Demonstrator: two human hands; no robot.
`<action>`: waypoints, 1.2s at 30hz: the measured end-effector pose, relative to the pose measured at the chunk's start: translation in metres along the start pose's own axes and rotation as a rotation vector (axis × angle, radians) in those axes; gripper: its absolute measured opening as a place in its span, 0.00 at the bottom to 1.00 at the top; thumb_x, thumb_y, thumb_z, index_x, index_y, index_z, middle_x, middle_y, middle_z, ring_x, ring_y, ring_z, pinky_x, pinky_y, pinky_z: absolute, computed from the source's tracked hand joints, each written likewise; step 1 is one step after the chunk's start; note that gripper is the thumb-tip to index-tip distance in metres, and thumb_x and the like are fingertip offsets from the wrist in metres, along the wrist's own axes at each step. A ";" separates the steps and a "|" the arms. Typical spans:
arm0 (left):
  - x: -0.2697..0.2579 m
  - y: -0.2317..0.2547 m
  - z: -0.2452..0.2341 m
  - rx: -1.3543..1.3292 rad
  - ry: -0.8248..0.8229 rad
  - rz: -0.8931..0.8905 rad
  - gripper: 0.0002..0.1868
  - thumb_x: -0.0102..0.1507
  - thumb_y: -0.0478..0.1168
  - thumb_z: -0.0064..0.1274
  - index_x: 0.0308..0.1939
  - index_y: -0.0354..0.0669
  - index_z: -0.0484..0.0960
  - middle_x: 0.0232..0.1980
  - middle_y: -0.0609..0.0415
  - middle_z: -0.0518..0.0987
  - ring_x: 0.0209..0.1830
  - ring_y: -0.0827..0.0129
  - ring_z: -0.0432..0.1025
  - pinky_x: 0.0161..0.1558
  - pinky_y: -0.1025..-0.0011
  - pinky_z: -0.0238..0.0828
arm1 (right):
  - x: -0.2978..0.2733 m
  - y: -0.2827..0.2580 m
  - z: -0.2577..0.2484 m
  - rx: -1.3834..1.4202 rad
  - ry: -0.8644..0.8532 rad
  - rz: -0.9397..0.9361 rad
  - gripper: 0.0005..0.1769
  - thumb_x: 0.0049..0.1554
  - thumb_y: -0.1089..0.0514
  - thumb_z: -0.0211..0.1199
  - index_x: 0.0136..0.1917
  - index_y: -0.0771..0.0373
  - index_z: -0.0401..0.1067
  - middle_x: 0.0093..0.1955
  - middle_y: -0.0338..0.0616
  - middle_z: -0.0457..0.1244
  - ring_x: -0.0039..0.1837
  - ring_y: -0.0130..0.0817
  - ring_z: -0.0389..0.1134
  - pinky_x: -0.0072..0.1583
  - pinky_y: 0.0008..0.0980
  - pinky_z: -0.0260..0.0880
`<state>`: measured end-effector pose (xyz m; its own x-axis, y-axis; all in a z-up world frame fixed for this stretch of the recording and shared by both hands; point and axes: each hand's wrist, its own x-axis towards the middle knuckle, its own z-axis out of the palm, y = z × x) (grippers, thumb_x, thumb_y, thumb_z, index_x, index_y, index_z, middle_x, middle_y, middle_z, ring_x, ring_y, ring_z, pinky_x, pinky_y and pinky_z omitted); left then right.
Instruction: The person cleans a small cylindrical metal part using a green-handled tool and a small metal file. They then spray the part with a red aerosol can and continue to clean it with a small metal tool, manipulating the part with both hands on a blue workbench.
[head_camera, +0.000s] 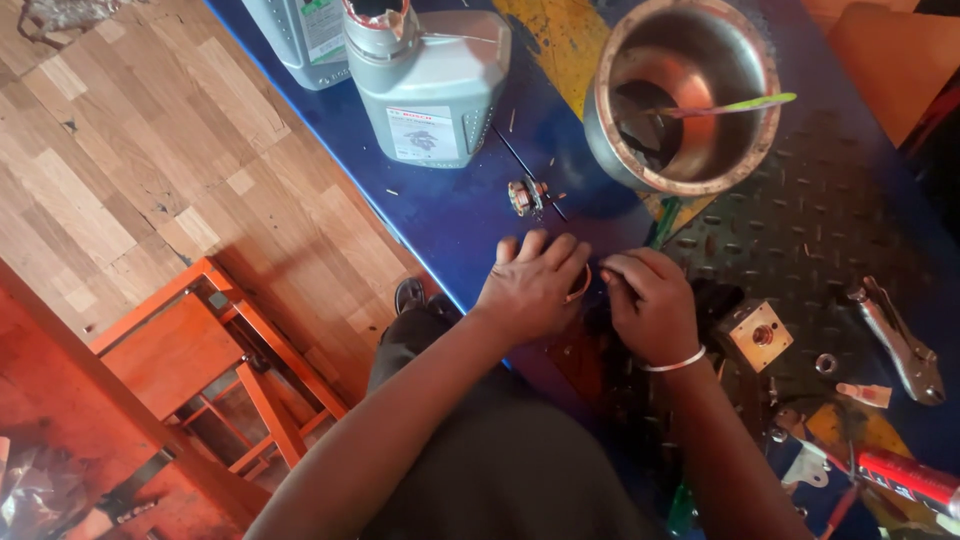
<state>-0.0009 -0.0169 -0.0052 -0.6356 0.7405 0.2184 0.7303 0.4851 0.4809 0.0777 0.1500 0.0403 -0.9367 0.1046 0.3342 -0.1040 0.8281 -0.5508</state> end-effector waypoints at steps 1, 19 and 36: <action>0.001 0.001 0.001 0.008 -0.008 -0.020 0.34 0.54 0.54 0.62 0.62 0.48 0.75 0.55 0.57 0.73 0.55 0.57 0.65 0.50 0.52 0.59 | -0.001 0.002 0.000 -0.015 0.008 -0.005 0.05 0.57 0.67 0.66 0.49 0.65 0.76 0.48 0.51 0.67 0.50 0.51 0.70 0.53 0.42 0.70; 0.008 0.009 0.003 0.086 -0.089 -0.091 0.28 0.54 0.56 0.59 0.55 0.54 0.75 0.55 0.56 0.72 0.57 0.55 0.64 0.52 0.48 0.58 | -0.013 0.010 0.007 -0.101 0.018 -0.078 0.08 0.53 0.66 0.70 0.48 0.62 0.76 0.48 0.47 0.67 0.49 0.49 0.69 0.52 0.43 0.68; 0.014 0.011 -0.001 0.043 -0.145 -0.117 0.28 0.55 0.57 0.59 0.55 0.53 0.75 0.54 0.57 0.72 0.57 0.55 0.64 0.52 0.47 0.58 | -0.015 0.010 0.005 -0.144 0.000 -0.084 0.07 0.53 0.64 0.69 0.47 0.60 0.76 0.48 0.44 0.67 0.51 0.44 0.69 0.55 0.42 0.64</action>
<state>-0.0020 -0.0020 0.0035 -0.6768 0.7352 0.0369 0.6653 0.5894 0.4582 0.0892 0.1540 0.0265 -0.9268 0.0314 0.3743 -0.1331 0.9044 -0.4054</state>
